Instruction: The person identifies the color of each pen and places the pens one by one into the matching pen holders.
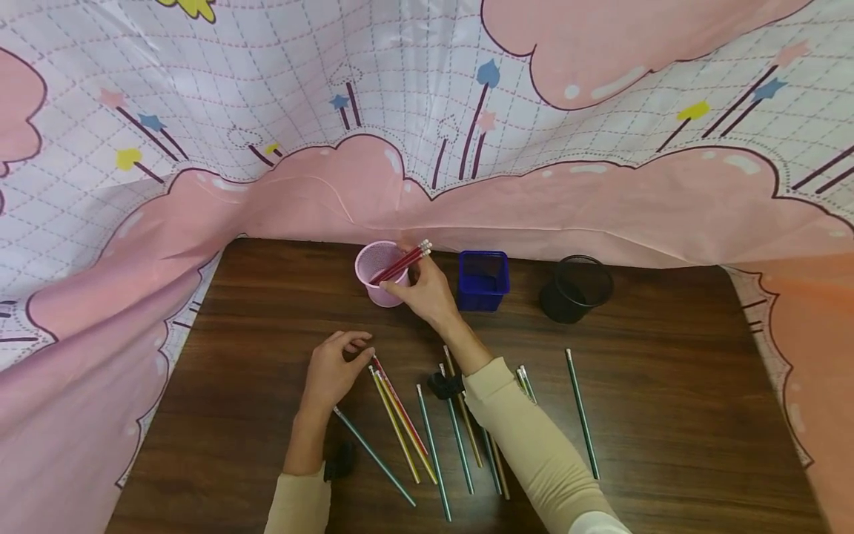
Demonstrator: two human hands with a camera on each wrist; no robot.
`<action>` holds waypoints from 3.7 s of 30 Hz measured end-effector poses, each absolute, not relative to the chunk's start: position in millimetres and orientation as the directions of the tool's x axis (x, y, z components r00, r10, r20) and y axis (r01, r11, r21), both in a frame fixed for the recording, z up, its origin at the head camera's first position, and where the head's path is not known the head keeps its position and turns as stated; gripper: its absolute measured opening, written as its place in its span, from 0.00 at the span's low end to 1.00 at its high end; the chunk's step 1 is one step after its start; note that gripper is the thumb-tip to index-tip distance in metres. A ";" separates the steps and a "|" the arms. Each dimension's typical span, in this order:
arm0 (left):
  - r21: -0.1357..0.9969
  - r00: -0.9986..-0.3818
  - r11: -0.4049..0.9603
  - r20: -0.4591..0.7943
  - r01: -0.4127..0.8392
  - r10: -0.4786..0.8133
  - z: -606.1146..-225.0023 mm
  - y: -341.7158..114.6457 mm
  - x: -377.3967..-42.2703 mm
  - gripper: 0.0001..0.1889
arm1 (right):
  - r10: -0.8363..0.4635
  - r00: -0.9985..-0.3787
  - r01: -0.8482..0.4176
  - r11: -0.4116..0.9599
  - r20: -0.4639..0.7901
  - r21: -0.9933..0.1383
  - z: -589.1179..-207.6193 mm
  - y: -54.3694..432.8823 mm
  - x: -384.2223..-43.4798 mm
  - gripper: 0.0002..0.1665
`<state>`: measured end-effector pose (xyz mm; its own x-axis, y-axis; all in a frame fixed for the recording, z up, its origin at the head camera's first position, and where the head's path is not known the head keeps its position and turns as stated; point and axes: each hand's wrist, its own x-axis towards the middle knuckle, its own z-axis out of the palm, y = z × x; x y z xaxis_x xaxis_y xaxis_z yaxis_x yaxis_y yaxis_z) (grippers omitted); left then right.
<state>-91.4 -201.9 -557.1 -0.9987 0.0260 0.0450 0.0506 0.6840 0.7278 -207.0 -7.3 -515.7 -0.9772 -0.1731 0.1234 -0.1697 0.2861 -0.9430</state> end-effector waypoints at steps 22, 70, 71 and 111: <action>0.464 -0.998 0.886 -0.063 -0.011 0.021 -544.6 -175.6 -95.0 0.19 | -0.168 -0.985 -0.100 0.323 0.047 -0.941 -515.4 -7.2 -205.0 0.46; 0.700 -0.999 0.714 0.004 -0.034 -0.052 -551.1 -163.9 -102.1 0.09 | -0.160 -0.982 -0.149 0.298 0.105 -0.943 -525.0 -8.3 -204.1 0.45; 0.727 -0.999 0.687 0.011 -0.024 -0.046 -550.2 -163.9 -103.1 0.09 | -0.160 -0.981 -0.150 0.298 0.105 -0.943 -525.1 -8.3 -204.2 0.45; 0.975 -0.994 -0.194 0.103 0.110 -0.048 -501.7 -195.0 -127.6 0.19 | -0.168 -0.972 -0.206 0.289 0.162 -0.935 -528.5 -12.9 -204.8 0.44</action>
<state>-127.6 -195.0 -501.7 -0.9936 -0.0479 0.1027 0.1101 -0.1936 0.9749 -204.8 -12.9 -528.5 -0.9724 -0.1677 0.1622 -0.2057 0.2889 -0.9350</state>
